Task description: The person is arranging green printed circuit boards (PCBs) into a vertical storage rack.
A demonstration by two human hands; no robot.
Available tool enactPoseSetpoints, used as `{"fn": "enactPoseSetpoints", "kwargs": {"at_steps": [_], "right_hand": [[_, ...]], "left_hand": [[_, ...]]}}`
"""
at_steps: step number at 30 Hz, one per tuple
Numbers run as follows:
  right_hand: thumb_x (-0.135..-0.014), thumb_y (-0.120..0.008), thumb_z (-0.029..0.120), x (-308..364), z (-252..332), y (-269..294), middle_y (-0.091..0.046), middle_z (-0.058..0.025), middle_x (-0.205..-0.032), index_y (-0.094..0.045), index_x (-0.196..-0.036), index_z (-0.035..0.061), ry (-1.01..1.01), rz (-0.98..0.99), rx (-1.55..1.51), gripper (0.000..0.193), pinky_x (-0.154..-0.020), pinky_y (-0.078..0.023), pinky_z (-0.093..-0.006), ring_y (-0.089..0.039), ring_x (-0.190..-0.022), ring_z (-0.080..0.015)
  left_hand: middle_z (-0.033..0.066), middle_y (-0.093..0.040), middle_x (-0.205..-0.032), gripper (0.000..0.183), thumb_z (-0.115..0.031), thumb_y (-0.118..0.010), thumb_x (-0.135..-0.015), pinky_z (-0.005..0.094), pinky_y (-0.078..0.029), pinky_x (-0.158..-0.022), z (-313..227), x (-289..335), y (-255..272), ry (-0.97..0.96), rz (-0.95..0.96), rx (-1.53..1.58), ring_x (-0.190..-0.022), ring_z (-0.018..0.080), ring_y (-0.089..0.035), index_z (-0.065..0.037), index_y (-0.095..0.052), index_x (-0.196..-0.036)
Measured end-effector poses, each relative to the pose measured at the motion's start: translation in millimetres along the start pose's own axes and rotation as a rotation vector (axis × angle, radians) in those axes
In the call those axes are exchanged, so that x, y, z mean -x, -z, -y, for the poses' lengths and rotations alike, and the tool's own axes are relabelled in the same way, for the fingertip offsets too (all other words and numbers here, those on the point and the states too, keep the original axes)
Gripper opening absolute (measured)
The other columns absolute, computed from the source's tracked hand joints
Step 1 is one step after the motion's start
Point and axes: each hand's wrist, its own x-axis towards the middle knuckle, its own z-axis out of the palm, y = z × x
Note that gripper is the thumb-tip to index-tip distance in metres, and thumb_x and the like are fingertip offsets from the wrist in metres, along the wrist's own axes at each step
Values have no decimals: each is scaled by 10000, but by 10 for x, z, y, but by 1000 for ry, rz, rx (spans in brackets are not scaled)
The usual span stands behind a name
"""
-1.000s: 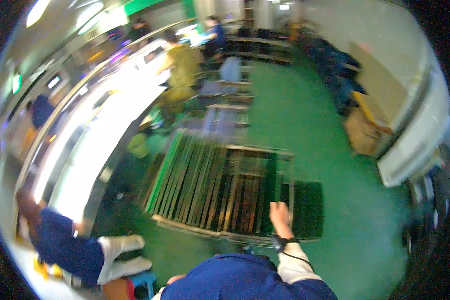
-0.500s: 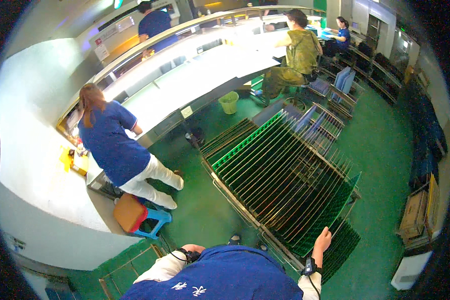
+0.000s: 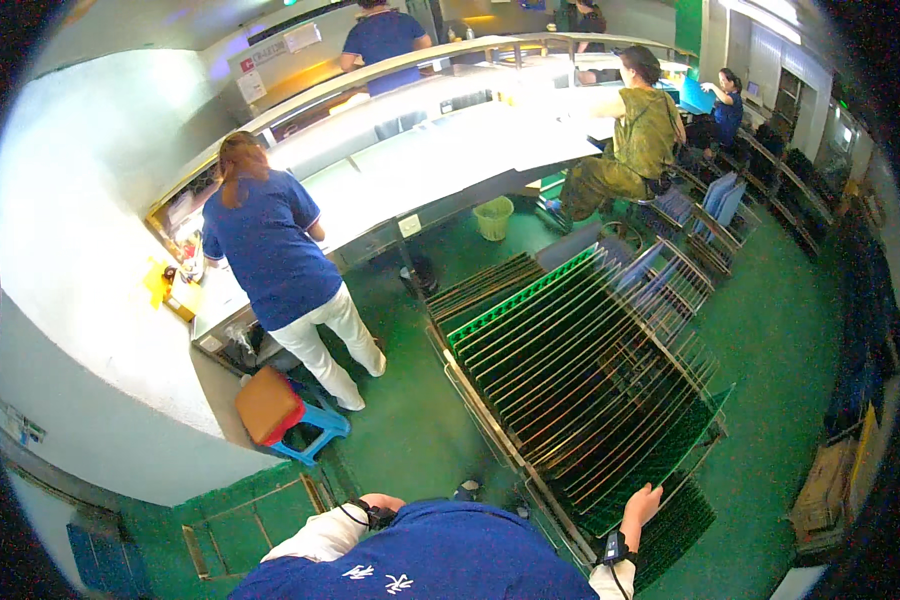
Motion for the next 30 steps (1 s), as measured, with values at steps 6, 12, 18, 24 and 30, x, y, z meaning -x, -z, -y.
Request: {"fn": "enactPoseSetpoints", "kwargs": {"at_steps": [6, 12, 18, 24, 30], "right_hand": [[-977, -417, 233, 46, 78, 71, -543, -291, -1212, -407, -1291, -66, 20, -15, 80, 433, -878, -455, -471, -551, -1073, -434], [-983, -405, 228, 42, 98, 38, -503, -282, -1281, -387, -1316, -77, 8, 20, 73, 452, -934, -438, -442, -518, -1147, -411], [-983, -414, 222, 78, 140, 49, -505, -275, -1282, -374, -1333, -74, -3, 53, 94, 459, -922, -449, -452, -522, -1144, -405], [-987, -409, 218, 145, 259, 38, -489, -275, -1301, -360, -1337, -88, -28, 47, 117, 468, -933, -446, -448, -507, -1163, -405], [-985, -411, 220, 110, 277, 65, -470, -279, -1321, -363, -1342, -86, -34, 46, 108, 472, -961, -431, -441, -490, -1186, -402]], "left_hand": [[106, -660, -1138, 452, -437, -510, -864, 369, -464, -851, -130, 121, 16, -83, -101, 10, -1004, 252, -628, -86, -646, -1113], [76, -650, -1159, 448, -468, -497, -857, 372, -463, -850, 285, -54, -224, -90, -157, 110, -1004, 259, -626, -166, -622, -1163], [98, -655, -1139, 420, -424, -494, -871, 369, -468, -847, 395, -170, -267, 37, -14, -5, -1003, 270, -628, -128, -634, -1133], [49, -679, -1087, 358, -364, -540, -877, 317, -448, -854, 568, 25, -417, -129, -234, 399, -953, 180, -613, -149, -651, -1141], [30, -682, -1078, 342, -366, -549, -875, 312, -455, -843, 359, 13, -204, 27, -135, 333, -947, 161, -611, -164, -657, -1129]]}}
